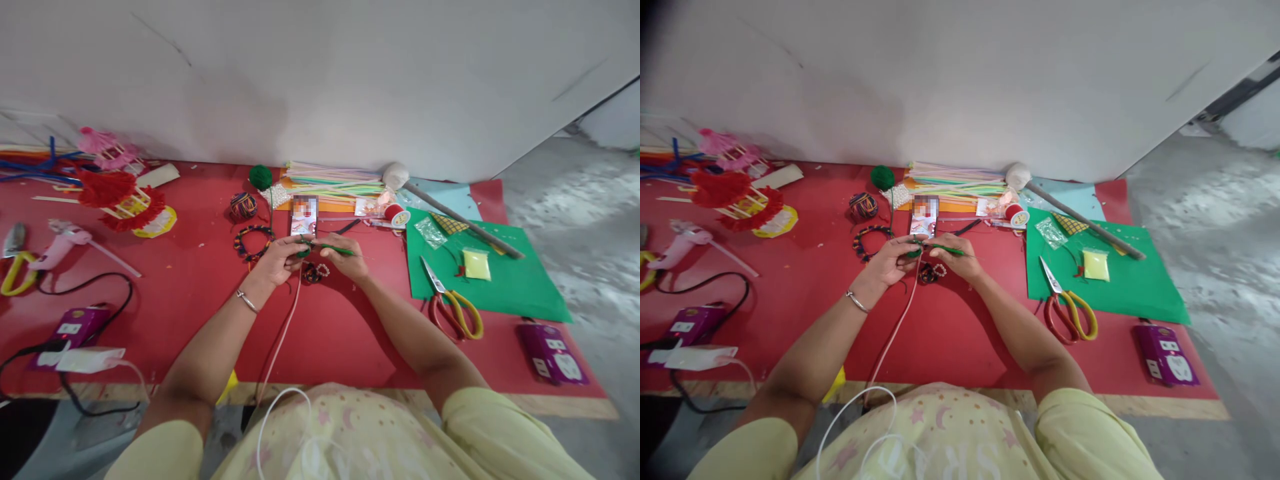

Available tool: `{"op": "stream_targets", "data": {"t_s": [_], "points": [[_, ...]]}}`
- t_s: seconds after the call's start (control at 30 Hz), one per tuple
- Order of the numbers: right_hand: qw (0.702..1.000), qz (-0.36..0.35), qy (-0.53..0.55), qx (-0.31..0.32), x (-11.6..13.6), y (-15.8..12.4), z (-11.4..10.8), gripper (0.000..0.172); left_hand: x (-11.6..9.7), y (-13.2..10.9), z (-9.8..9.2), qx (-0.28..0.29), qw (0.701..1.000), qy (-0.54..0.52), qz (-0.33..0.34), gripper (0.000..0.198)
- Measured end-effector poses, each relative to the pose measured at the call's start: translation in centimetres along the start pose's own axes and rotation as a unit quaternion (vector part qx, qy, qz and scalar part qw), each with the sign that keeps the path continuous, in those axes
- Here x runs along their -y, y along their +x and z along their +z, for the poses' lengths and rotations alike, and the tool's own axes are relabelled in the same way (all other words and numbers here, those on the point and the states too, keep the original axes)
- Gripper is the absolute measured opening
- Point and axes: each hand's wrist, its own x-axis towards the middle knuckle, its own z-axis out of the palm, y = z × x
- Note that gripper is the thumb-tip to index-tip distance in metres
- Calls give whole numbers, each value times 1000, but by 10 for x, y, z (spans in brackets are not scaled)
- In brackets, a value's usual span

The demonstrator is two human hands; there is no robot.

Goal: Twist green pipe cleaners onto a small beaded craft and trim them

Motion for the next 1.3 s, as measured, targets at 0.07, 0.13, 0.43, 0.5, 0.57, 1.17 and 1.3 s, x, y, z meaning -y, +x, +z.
{"op": "stream_targets", "data": {"t_s": [0.07,0.13,0.43,0.5,0.57,1.17,1.3], "points": [[1000,0,-6,16,2,1,-2,34,-1,0,0,6,1000,2,-8,41],[1000,-3,-15,21,2,1,-3,35,-1,0,-1,6,1000,4,-10,41],[998,-41,-22,40,5,3,-10,31,-2,3,-6,5,1000,15,-3,38],[998,-32,-23,44,7,5,-12,31,-3,3,-7,2,1000,20,-4,38],[998,-17,-19,53,10,6,-15,30,-3,3,-7,3,1000,21,-9,38],[966,184,163,77,10,-3,-9,48,3,3,-6,17,999,-5,-37,36],[929,242,275,57,-1,-10,3,53,7,2,-4,24,999,21,-29,34]]}}
